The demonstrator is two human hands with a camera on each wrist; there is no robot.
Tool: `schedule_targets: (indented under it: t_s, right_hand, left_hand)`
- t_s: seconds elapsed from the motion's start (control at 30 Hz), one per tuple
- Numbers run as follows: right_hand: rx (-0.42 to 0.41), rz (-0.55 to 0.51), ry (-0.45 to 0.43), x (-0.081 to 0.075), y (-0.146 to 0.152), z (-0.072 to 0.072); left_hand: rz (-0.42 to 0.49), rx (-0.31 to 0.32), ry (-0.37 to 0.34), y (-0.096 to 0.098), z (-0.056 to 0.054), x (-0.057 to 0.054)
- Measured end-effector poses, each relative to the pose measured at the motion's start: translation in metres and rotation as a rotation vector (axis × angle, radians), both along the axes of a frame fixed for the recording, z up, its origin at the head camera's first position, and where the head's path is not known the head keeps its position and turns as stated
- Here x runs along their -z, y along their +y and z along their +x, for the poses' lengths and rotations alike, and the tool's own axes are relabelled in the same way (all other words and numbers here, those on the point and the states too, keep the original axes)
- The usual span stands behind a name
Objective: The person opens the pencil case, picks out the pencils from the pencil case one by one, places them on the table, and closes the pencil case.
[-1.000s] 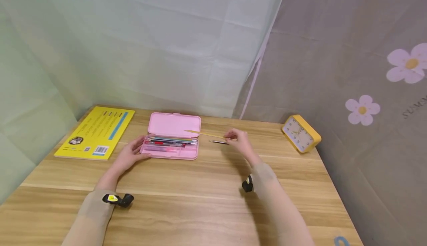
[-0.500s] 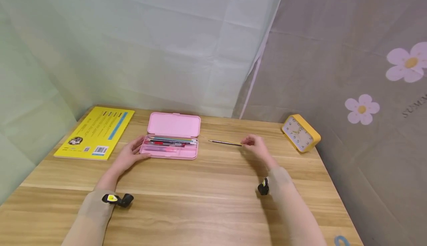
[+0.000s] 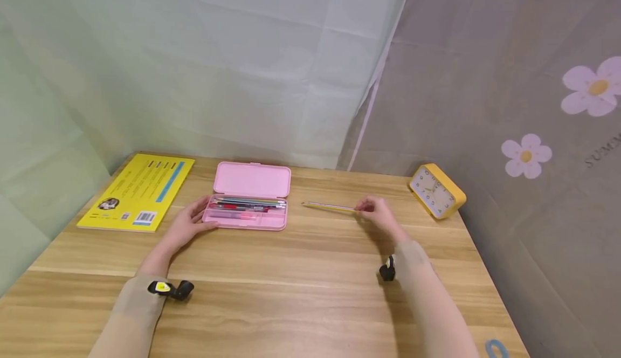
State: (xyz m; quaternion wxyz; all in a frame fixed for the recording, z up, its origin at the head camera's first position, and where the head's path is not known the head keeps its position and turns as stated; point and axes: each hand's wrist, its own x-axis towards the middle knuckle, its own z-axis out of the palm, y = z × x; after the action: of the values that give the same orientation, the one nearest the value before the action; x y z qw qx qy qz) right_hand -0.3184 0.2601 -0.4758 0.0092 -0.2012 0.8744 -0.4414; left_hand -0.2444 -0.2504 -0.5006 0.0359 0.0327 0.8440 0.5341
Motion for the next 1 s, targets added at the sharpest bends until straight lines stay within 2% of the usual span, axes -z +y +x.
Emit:
schedule_targets:
  t_s: [0.23,0.8,1.0]
  right_hand:
    - [0.005,0.023,-0.017,-0.0013,0.0022,-0.0013]
    - [-0.01,0.204,0.066,-0.0019,0.0,-0.003]
    - [-0.026,0.211,0.074,-0.002,-0.0024,-0.0019]
  left_hand:
    - [0.011,0.006,0.0,-0.0004,-0.001,0.0015]
    - [0.014,0.007,0.006,-0.0015,-0.0011,0.0029]
    - [0.022,0.007,0.0,-0.0011,-0.0007,0.0015]
